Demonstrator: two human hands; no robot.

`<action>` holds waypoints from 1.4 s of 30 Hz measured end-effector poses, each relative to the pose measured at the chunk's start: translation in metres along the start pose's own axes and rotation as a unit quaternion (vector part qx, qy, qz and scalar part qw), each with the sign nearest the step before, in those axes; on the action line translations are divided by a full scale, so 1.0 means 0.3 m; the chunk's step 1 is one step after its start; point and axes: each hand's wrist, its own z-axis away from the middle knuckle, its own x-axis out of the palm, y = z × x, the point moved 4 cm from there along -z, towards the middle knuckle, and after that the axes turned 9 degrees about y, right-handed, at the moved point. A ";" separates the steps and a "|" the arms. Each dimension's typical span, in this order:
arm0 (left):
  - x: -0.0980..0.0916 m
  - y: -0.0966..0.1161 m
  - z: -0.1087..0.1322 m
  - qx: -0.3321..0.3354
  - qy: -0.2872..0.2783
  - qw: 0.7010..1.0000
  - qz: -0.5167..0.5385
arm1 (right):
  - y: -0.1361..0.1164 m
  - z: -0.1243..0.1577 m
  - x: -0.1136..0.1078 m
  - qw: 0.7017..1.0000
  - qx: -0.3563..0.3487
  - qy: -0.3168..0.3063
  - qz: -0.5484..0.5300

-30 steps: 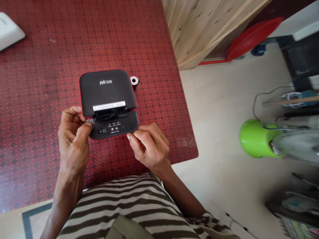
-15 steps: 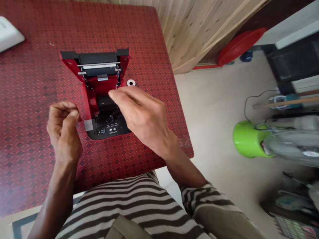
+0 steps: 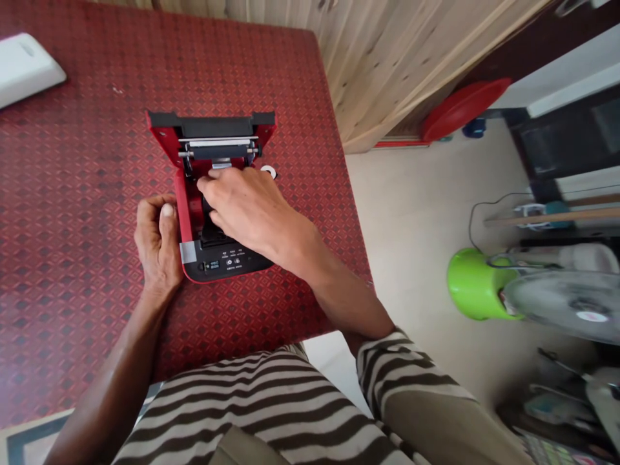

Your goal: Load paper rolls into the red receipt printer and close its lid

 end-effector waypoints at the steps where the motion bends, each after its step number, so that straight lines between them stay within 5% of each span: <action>1: -0.001 0.000 -0.001 -0.003 -0.001 1.000 -0.004 | 0.003 0.006 -0.002 1.000 0.001 0.013 -0.007; 7: -0.004 -0.001 -0.001 -0.016 -0.008 1.000 -0.017 | 0.020 0.104 -0.054 0.988 0.016 0.121 -0.092; 12: -0.007 -0.005 -0.002 -0.005 0.000 1.000 -0.023 | 0.137 0.290 -0.120 0.903 0.083 0.324 -0.268; 16: -0.004 -0.009 -0.003 0.002 0.005 1.000 -0.026 | 0.249 0.416 0.009 0.807 0.202 0.411 -0.374; 20: -0.002 -0.011 -0.003 0.011 0.015 0.999 -0.035 | 0.256 0.438 0.212 0.755 0.243 0.352 -0.497; 25: 0.000 -0.001 0.000 0.024 0.018 0.999 -0.042 | 0.220 0.422 0.309 0.788 0.250 0.291 -0.482; 34: -0.003 0.005 0.003 0.027 0.014 0.998 -0.050 | 0.297 0.456 0.218 0.845 0.212 0.189 -0.452; 39: 0.002 0.014 -0.005 0.029 0.020 0.998 -0.056 | 0.422 0.343 0.196 0.847 0.209 0.295 -0.390; 42: 0.003 0.016 -0.005 0.025 0.022 0.998 -0.058 | 0.445 0.216 0.243 0.859 0.190 0.287 -0.380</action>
